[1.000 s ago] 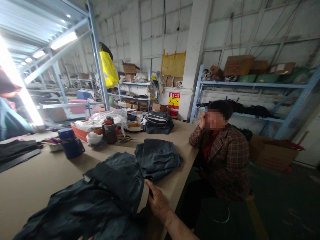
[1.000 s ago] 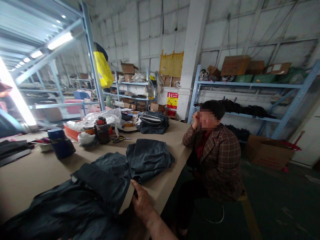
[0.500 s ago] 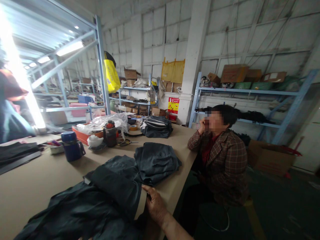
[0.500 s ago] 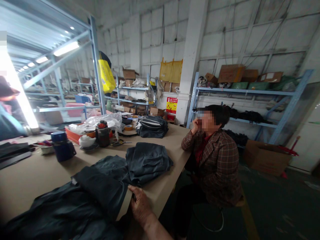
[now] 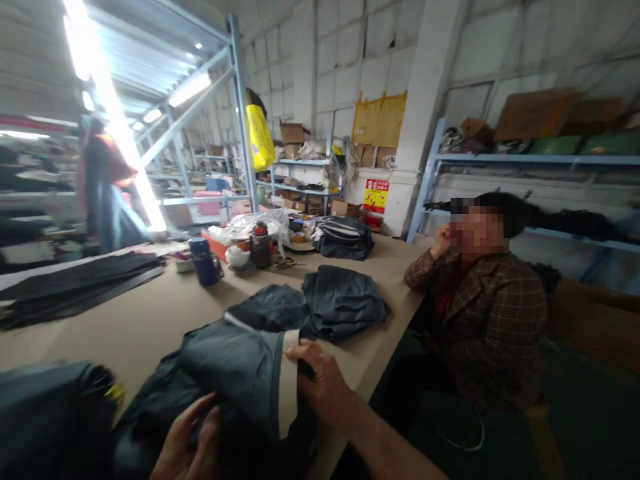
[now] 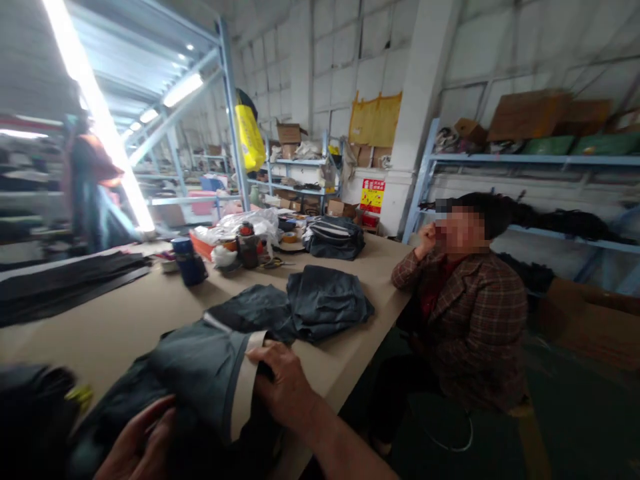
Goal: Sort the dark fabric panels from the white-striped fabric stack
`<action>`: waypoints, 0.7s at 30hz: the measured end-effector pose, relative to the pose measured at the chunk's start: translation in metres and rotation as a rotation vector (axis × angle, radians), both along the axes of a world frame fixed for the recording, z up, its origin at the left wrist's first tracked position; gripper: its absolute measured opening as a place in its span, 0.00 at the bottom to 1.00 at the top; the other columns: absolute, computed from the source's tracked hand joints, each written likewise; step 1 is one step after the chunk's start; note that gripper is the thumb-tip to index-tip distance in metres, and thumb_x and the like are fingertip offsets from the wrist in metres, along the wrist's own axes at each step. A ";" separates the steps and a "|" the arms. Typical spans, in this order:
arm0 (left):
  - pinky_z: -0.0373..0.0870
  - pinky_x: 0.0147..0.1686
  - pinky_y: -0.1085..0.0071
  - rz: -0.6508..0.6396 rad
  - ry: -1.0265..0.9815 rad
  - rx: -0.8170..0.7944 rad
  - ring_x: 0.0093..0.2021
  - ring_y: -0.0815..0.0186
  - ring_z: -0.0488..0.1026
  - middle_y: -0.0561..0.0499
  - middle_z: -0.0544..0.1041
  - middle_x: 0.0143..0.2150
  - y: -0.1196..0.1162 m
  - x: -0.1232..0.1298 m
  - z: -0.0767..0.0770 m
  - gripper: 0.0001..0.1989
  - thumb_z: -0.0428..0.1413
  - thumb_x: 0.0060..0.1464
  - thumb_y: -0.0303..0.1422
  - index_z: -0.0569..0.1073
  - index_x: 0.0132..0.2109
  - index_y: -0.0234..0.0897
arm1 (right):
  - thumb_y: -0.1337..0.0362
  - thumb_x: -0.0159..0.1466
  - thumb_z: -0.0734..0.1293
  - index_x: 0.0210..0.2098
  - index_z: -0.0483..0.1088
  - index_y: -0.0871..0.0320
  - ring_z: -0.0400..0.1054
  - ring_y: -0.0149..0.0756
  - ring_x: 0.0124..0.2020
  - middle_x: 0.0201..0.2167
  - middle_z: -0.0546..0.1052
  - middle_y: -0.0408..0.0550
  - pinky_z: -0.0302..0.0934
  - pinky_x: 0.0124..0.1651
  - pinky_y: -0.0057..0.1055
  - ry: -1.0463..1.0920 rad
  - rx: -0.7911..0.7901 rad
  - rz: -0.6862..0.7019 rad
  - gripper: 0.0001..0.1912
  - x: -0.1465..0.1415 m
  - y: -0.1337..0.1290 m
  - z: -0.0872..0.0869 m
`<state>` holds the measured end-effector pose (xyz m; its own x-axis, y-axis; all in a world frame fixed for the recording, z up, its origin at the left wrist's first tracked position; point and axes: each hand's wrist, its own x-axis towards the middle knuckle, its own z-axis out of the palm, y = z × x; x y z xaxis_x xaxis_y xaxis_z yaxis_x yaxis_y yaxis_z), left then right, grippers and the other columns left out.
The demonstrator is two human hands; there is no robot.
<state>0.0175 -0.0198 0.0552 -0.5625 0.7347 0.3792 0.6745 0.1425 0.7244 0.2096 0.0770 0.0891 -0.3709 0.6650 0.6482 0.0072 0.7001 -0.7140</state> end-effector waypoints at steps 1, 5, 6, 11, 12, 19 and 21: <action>0.71 0.42 0.65 -0.001 -0.105 0.097 0.42 0.58 0.73 0.46 0.75 0.43 -0.007 0.006 0.013 0.19 0.48 0.53 0.45 0.70 0.46 0.39 | 0.73 0.56 0.65 0.49 0.69 0.52 0.66 0.34 0.50 0.49 0.71 0.46 0.58 0.54 0.31 -0.042 0.016 0.034 0.22 0.001 -0.006 0.004; 0.68 0.36 0.70 -0.248 -0.182 0.091 0.34 0.64 0.71 0.49 0.73 0.35 -0.020 0.038 0.056 0.14 0.51 0.54 0.43 0.69 0.41 0.37 | 0.76 0.55 0.64 0.51 0.67 0.52 0.61 0.39 0.54 0.51 0.69 0.48 0.58 0.56 0.37 -0.219 0.179 0.086 0.25 -0.001 -0.024 0.001; 0.68 0.37 0.69 -0.292 -0.154 0.026 0.35 0.64 0.70 0.49 0.73 0.36 -0.021 0.044 0.062 0.14 0.52 0.53 0.42 0.70 0.42 0.37 | 0.75 0.56 0.64 0.51 0.66 0.52 0.61 0.40 0.54 0.50 0.70 0.48 0.58 0.56 0.39 -0.244 0.220 0.091 0.25 -0.003 -0.029 -0.002; 0.67 0.38 0.68 -0.325 -0.148 -0.212 0.37 0.63 0.70 0.47 0.72 0.43 -0.023 0.052 0.061 0.23 0.54 0.49 0.34 0.65 0.54 0.36 | 0.72 0.59 0.62 0.59 0.55 0.54 0.62 0.38 0.54 0.52 0.69 0.52 0.60 0.57 0.38 -0.256 0.229 0.157 0.29 -0.007 -0.049 -0.016; 0.67 0.37 0.68 -0.328 -0.167 -0.244 0.36 0.64 0.70 0.47 0.72 0.42 -0.023 0.050 0.058 0.24 0.53 0.49 0.33 0.65 0.55 0.36 | 0.72 0.59 0.63 0.59 0.54 0.54 0.60 0.39 0.56 0.53 0.67 0.52 0.59 0.58 0.38 -0.263 0.226 0.179 0.29 -0.005 -0.051 -0.017; 0.61 0.24 0.74 -0.388 -0.487 -0.344 0.25 0.70 0.64 0.51 0.72 0.32 -0.009 0.024 0.050 0.26 0.49 0.46 0.31 0.65 0.54 0.31 | 0.61 0.61 0.64 0.55 0.58 0.52 0.58 0.41 0.56 0.54 0.62 0.52 0.59 0.55 0.41 0.060 -0.177 -0.118 0.23 0.017 -0.043 -0.026; 0.59 0.21 0.75 -0.379 -0.565 -0.364 0.23 0.71 0.62 0.53 0.70 0.29 -0.005 0.021 0.048 0.27 0.49 0.44 0.32 0.65 0.54 0.28 | 0.57 0.59 0.66 0.53 0.58 0.52 0.61 0.39 0.51 0.50 0.64 0.50 0.62 0.49 0.37 0.264 -0.482 -0.163 0.24 0.019 -0.042 -0.031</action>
<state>0.0388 -0.0251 0.1029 -0.2841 0.9392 -0.1929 0.2668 0.2707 0.9250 0.2288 0.0352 0.0577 -0.1055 0.9435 0.3140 -0.1343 0.2994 -0.9446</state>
